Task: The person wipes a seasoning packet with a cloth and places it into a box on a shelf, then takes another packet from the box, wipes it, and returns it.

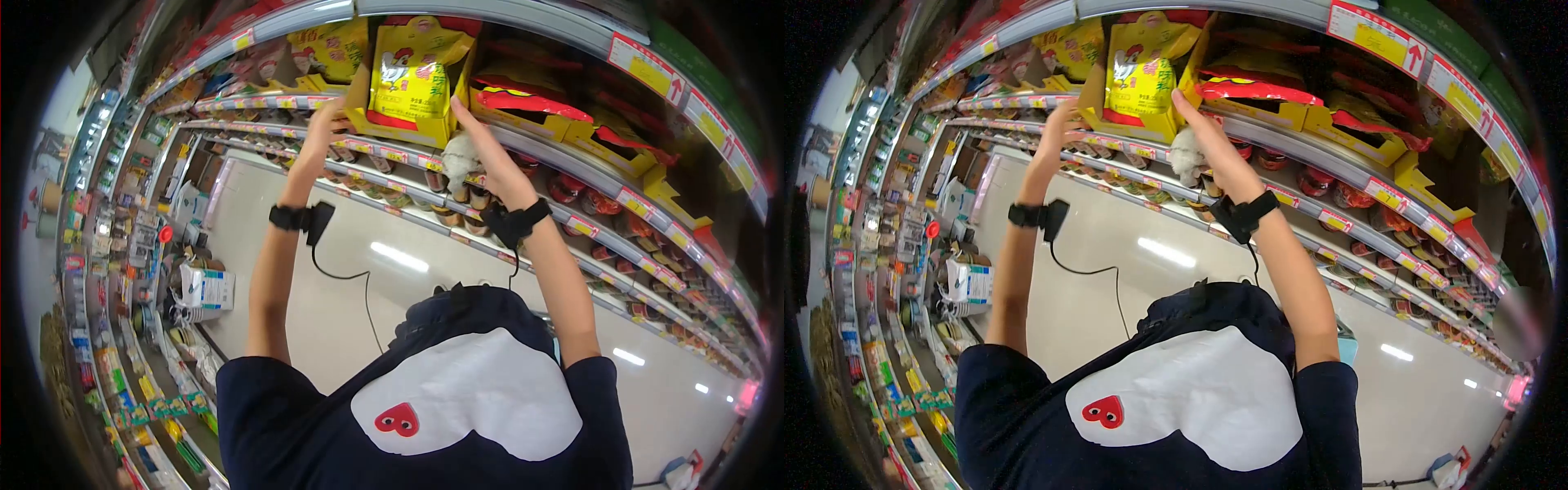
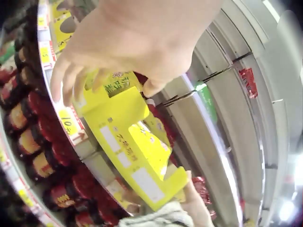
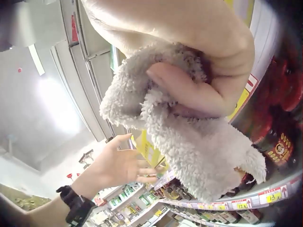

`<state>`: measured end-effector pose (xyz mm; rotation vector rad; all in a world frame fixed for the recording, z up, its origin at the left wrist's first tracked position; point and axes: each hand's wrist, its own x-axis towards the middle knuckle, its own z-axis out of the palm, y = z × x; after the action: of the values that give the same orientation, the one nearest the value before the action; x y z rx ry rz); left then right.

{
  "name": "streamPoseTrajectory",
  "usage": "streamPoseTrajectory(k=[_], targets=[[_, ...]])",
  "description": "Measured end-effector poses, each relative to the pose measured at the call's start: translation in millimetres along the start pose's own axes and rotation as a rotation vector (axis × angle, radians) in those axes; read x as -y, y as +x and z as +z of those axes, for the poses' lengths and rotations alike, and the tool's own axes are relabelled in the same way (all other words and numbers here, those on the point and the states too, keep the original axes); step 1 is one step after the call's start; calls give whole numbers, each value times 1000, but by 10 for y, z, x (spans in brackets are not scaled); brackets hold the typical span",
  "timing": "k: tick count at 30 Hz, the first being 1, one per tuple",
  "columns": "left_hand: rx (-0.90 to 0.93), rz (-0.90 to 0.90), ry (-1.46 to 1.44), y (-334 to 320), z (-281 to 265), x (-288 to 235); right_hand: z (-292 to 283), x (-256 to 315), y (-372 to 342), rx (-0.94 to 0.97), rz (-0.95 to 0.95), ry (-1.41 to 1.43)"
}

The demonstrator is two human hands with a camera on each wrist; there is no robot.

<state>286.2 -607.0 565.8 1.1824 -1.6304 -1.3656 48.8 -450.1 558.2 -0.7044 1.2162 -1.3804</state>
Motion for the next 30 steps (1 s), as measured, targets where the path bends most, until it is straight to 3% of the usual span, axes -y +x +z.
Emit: streamPoseTrajectory(k=[2,3,5,8,9,12,14,16,17,18,20,21,25,30], targets=[[191,-100,-52,195,-69,133,-49,-87,157,42,-37,-63],[171,-95,-55,217,-2,105,-99,-71,217,61,-39,-69],[244,-224,-407,217,198,61,-168,-32,300,147,127,-200],[314,-144,-477,234,198,109,-59,-33,280,63,76,-139],[231,-180,-471,189,235,66,-62,-111,326,33,61,-98],[233,-159,-483,-36,249,18,12,-75,46,56,-80,19],[230,-157,-480,-238,277,41,-15,-182,-29,114,-91,46],[154,-45,-421,-393,237,192,-66,-163,-151,215,5,-56],[129,195,46,-330,43,554,-76,-173,-191,221,17,-50],[121,179,49,-433,67,540,-79,-198,-228,218,27,-63],[141,90,-304,-770,159,362,-83,-287,-322,226,58,-72],[209,-53,-556,-887,210,218,-92,-325,-361,244,10,-68],[-26,-59,-443,-1323,260,395,-197,-312,-567,228,-73,-178],[-114,-143,-594,-1842,607,297,-316,-382,-839,243,-128,-382]])
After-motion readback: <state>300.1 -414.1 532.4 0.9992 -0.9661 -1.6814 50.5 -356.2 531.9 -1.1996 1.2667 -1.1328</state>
